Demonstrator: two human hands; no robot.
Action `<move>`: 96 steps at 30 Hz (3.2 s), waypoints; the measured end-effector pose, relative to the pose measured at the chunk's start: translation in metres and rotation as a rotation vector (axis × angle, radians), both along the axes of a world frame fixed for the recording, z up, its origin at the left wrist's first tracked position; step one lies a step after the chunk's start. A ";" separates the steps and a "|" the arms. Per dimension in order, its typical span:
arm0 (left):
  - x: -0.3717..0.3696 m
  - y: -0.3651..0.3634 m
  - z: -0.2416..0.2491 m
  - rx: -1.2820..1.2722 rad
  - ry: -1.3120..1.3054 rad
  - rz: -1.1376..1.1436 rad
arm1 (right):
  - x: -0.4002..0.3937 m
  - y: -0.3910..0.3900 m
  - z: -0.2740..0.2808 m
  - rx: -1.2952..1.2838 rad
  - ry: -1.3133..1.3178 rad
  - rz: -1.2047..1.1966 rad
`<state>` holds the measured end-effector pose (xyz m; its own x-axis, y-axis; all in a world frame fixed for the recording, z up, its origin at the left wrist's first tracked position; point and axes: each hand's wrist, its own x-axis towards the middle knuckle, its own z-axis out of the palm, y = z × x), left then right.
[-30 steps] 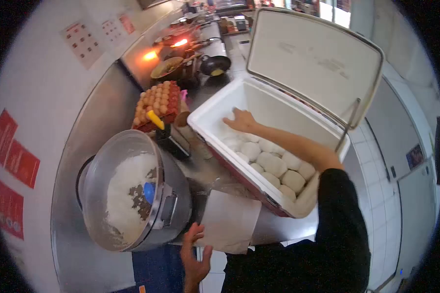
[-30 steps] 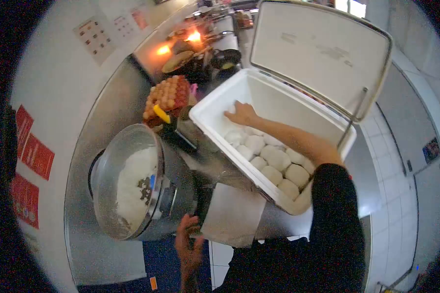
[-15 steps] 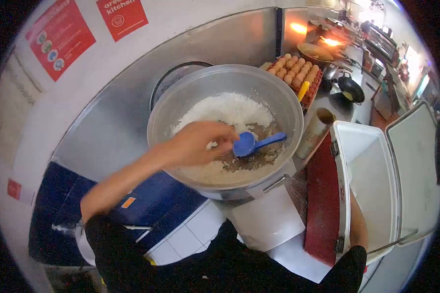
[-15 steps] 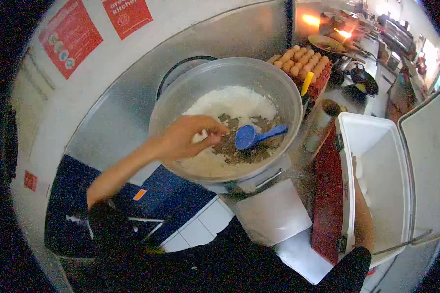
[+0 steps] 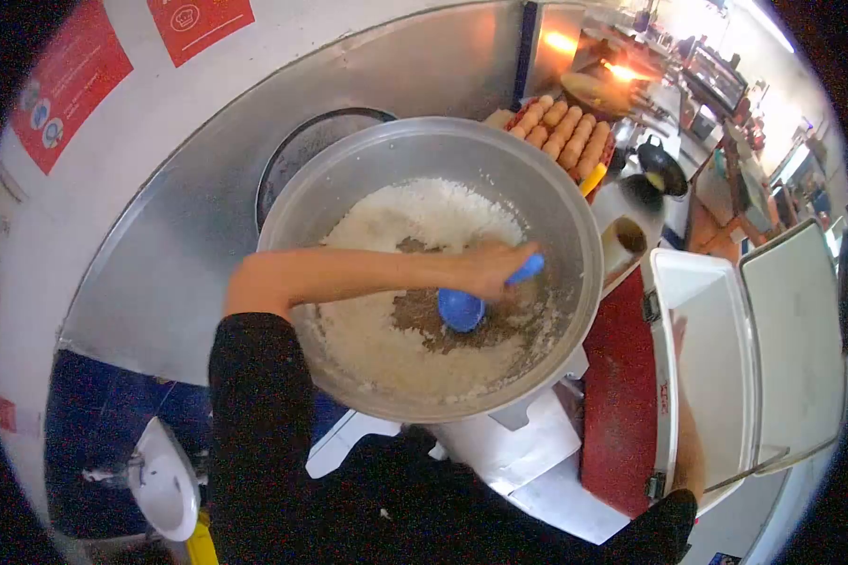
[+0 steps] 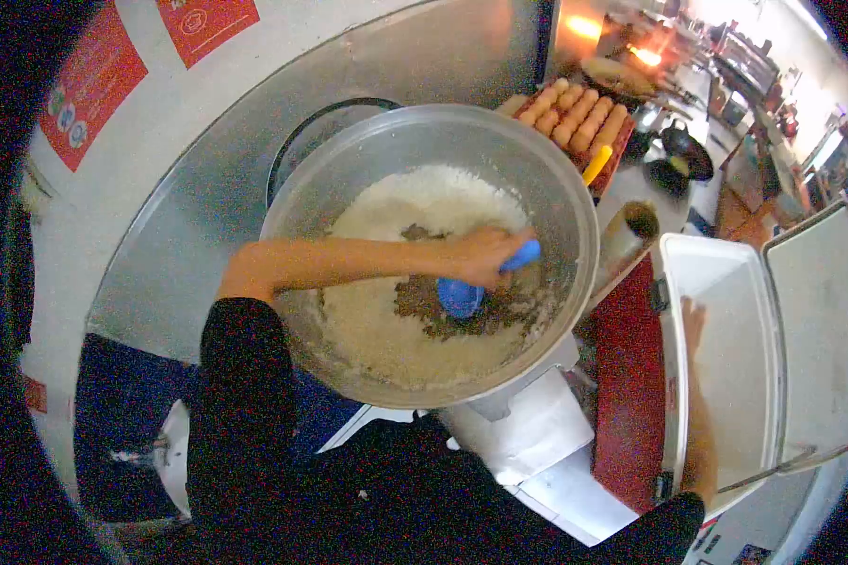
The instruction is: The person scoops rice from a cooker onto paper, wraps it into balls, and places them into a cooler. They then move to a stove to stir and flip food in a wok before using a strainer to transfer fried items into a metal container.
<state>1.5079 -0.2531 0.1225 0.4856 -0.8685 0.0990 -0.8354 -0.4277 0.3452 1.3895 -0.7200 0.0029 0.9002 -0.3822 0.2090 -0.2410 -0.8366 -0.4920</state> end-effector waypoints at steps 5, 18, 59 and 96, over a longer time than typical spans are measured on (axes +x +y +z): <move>0.000 0.095 0.097 -0.059 0.204 0.164 | -0.012 -0.086 -0.098 0.118 0.102 -0.027; -0.051 0.181 0.093 0.940 -0.277 0.255 | 0.026 -0.132 -0.147 0.790 0.024 0.419; -0.096 0.087 0.008 0.473 1.232 0.445 | -0.162 0.130 0.123 0.227 0.087 0.081; -0.393 -0.060 -0.065 -1.272 2.482 0.049 | -0.408 0.298 -0.094 0.110 0.211 0.399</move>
<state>1.1151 -0.3136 0.0576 0.4573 -0.8784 -0.1388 0.8870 0.4618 -0.0007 0.9816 -0.4225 -0.0914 0.9998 -0.0069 -0.0171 -0.0152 -0.8298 -0.5578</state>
